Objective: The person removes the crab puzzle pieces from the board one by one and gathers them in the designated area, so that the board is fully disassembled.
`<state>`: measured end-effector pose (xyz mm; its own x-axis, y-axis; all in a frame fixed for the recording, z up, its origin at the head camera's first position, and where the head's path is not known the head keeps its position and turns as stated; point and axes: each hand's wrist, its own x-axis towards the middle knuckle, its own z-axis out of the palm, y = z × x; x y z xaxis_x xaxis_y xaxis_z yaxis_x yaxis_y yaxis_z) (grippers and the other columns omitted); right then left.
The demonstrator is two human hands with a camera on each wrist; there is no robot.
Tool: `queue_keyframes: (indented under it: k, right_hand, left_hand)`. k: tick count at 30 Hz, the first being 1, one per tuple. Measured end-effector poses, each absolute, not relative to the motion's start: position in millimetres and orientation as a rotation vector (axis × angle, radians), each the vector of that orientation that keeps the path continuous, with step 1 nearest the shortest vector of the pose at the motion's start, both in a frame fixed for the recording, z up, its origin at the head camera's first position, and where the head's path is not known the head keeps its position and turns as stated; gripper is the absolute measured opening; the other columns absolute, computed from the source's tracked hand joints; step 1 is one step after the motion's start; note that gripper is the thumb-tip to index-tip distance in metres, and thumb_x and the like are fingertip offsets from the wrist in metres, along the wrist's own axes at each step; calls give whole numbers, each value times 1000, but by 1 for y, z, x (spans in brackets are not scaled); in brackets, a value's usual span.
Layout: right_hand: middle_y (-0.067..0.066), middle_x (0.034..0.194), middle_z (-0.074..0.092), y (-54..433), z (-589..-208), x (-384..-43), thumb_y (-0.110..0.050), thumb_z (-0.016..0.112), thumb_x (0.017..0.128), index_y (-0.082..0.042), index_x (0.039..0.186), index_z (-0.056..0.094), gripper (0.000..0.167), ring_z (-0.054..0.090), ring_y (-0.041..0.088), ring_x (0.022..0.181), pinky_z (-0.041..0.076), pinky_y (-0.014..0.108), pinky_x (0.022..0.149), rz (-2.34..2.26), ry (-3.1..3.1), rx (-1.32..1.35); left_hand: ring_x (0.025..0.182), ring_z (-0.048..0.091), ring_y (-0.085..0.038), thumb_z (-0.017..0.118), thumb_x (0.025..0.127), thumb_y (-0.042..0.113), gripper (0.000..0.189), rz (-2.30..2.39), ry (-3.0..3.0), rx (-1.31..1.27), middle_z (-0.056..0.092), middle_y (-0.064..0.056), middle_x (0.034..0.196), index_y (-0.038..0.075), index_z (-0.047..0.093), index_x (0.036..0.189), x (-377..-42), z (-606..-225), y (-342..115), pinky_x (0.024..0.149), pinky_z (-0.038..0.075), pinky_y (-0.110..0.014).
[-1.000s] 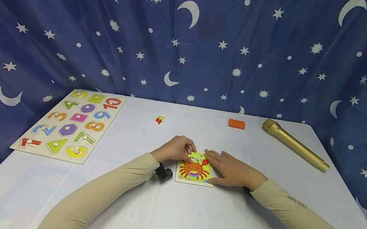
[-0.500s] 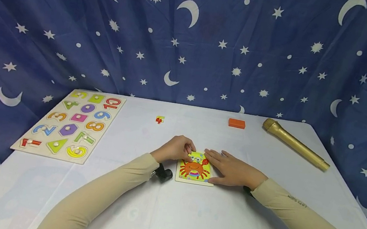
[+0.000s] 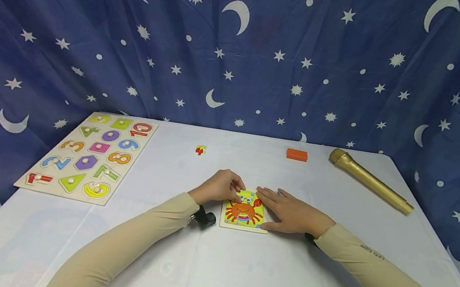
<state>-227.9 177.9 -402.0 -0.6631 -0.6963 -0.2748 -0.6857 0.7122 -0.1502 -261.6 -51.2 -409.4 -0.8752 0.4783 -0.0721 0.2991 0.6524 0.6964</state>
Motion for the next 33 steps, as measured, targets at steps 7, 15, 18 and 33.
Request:
queue_keyframes:
  k: [7,15,18,33]
  right_hand:
    - [8,158,18,178,-402,-228,-59,53,86,-8,150,22,88,22,26,144,19,52,115,-60,2602,-1087]
    - [7,158,18,178,-401,-228,-59,53,86,-9,150,21,88,22,25,144,19,52,115,-53,2602,-1083]
    - [7,158,18,177,-401,-228,-59,54,86,-9,150,21,88,22,26,144,19,52,115,-58,2602,-1076]
    - [6,158,17,177,-403,-229,-61,53,86,-9,150,21,88,20,25,145,19,51,116,-46,2606,-1057]
  left_hand:
    - [59,51,-4,81,71,10,25,1078,2609,617,66,-2,79,5,73,95,-261,-410,-53,57,43,-13]
    - [62,52,-5,81,72,11,25,1123,2592,637,68,-3,81,5,73,95,-263,-412,-56,59,44,-15]
    - [63,52,-5,81,72,11,26,1131,2584,625,69,-3,82,5,73,96,-263,-412,-57,60,45,-15]
    - [67,56,-5,81,71,12,27,1148,2590,697,71,-4,86,7,74,97,-269,-410,-70,64,48,-17]
